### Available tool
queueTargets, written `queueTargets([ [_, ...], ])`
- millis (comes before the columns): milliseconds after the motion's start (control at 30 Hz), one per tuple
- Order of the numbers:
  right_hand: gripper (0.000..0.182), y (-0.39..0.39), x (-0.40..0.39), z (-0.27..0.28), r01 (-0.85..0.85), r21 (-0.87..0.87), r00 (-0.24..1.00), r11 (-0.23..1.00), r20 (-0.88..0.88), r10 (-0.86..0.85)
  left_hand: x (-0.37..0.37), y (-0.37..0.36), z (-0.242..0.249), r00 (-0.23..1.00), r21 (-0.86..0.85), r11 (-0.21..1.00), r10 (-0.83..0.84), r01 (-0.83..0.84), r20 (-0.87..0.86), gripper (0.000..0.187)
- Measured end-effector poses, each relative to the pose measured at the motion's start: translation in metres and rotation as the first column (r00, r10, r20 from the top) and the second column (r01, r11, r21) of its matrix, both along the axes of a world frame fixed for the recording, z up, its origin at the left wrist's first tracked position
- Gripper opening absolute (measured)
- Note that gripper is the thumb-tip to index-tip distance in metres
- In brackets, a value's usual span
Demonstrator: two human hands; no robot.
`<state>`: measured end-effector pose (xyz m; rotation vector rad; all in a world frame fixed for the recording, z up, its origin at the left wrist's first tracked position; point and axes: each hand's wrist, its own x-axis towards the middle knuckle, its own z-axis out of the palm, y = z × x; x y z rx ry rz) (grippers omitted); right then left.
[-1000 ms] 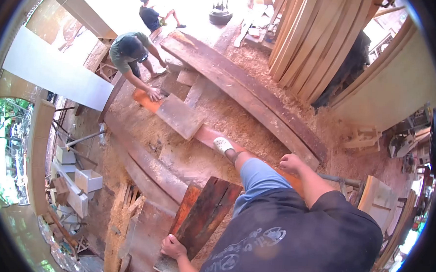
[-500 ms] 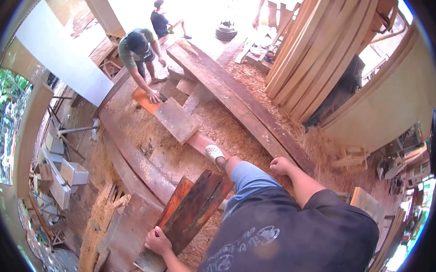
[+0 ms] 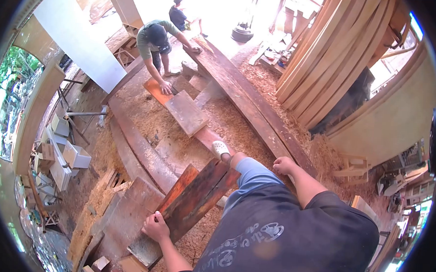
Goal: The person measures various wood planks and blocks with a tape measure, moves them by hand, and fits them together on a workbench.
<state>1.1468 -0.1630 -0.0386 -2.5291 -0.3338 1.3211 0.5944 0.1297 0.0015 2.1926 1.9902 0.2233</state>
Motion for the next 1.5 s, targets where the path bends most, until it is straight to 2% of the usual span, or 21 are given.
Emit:
queueTargets([
  [167,0.033,-0.004,-0.006,-0.001,-0.074,0.006,0.997,0.997,0.035,0.074,0.001,-0.001,0.001,1.000,0.023,1.000,-0.007,0.007,-0.001,0.041],
  [267,0.033,-0.007,-0.009,-0.004,-0.004,0.032,1.000,0.999,-0.022,0.005,0.001,0.000,0.001,1.000,-0.002,1.000,-0.006,0.006,-0.003,0.041],
  [467,0.031,-0.002,-0.014,0.002,0.053,-0.019,0.998,0.998,-0.036,-0.054,-0.001,0.000,-0.001,1.000,-0.031,1.000,0.005,-0.005,-0.020,0.042],
  [667,0.030,-0.006,-0.010,-0.016,0.083,-0.005,0.995,0.997,-0.054,-0.083,0.000,0.000,0.001,1.000,-0.038,0.999,-0.004,0.003,-0.029,0.042],
  [867,0.032,-0.011,-0.004,-0.028,0.043,0.013,0.998,0.999,-0.036,-0.042,0.000,0.001,0.000,1.000,-0.027,1.000,-0.005,0.005,-0.012,0.042],
  [1067,0.033,-0.006,-0.005,-0.005,0.019,-0.028,1.000,0.999,-0.014,-0.019,0.002,0.000,0.002,1.000,-0.011,1.000,-0.011,0.010,-0.020,0.042],
  [1500,0.032,-0.013,-0.007,-0.007,0.028,-0.016,0.999,0.999,-0.025,-0.029,0.003,-0.001,0.003,1.000,0.000,1.000,0.004,-0.004,-0.005,0.042],
])
